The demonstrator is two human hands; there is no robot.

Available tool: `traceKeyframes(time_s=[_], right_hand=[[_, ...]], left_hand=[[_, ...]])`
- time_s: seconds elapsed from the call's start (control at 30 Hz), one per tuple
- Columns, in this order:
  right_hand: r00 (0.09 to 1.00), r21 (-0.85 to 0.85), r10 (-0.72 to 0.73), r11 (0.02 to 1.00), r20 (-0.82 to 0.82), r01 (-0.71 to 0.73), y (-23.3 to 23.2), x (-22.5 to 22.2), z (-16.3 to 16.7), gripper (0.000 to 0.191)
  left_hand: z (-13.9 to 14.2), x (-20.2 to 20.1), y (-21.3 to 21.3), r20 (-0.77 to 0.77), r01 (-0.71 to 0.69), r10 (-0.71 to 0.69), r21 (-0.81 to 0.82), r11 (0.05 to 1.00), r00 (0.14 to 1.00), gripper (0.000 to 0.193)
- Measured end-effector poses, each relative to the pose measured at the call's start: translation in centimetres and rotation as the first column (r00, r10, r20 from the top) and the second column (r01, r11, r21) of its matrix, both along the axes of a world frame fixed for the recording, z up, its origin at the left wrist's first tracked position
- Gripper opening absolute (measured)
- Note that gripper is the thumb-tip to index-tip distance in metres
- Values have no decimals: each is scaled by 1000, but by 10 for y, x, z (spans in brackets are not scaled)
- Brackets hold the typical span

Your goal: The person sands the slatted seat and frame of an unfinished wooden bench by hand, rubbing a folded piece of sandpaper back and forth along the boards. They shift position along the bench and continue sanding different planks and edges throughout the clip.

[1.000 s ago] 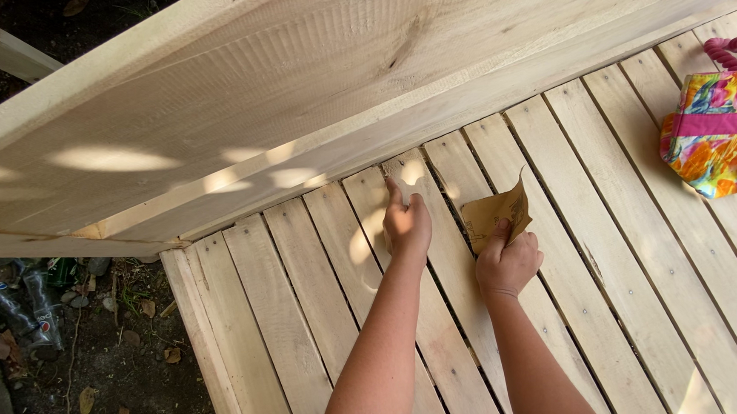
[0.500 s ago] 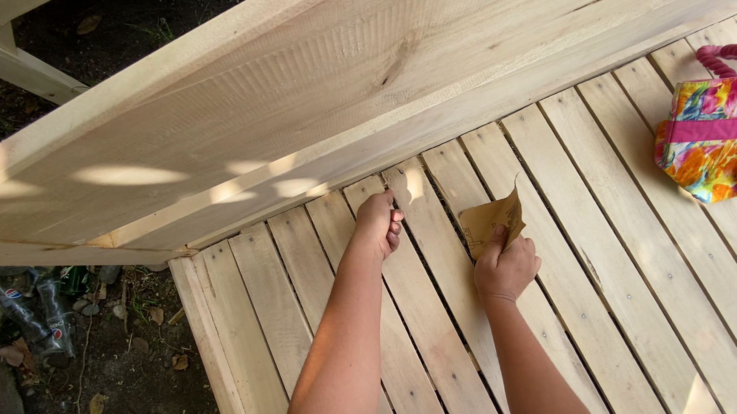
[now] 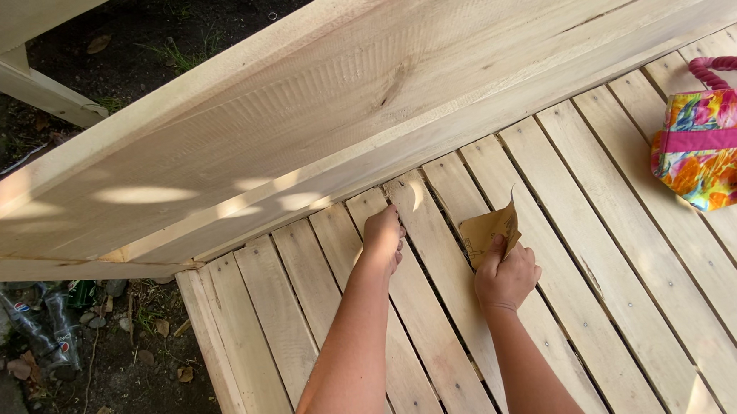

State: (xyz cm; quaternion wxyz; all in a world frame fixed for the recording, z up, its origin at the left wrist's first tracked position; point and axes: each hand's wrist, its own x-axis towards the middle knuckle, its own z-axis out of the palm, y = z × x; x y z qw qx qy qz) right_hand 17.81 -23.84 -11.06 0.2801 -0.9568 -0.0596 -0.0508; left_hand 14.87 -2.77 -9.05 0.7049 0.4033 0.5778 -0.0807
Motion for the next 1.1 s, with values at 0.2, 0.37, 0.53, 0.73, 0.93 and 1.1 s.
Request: traceKeyframes(time_s=[0.2,0.37,0.53,0.73,0.93,1.1], right_hand=[[1000,-10,7,1000,1,-7,1,-4,-4,40],[1000,-18,9,1000,-17,-9,4,-5,-3,39],[1000,-11,16,1000,6,-16,3,-7,2,39],[1000,-34,-2,999,-20,2,-3,-5,-1,39],[1000,-6,9,1000,-1,-9,-3,-1,-4,38],[1000,-12,3,1000,-20,-4,1,-2,-6,39]], left_hand=[[-22,6,27,-265,597,-536,414,688,801,29],[-14,17,-14,-36,77,-73,102,992,997,17],[-9,18,-25,-77,-467,461,-106,878,884,7],[-18,-12,23,173,-340,462,-467,816,870,14],[3,-24,3,145,-75,87,-89,993,986,29],[7,-13,-42,144,-230,231,-21,973,962,26]])
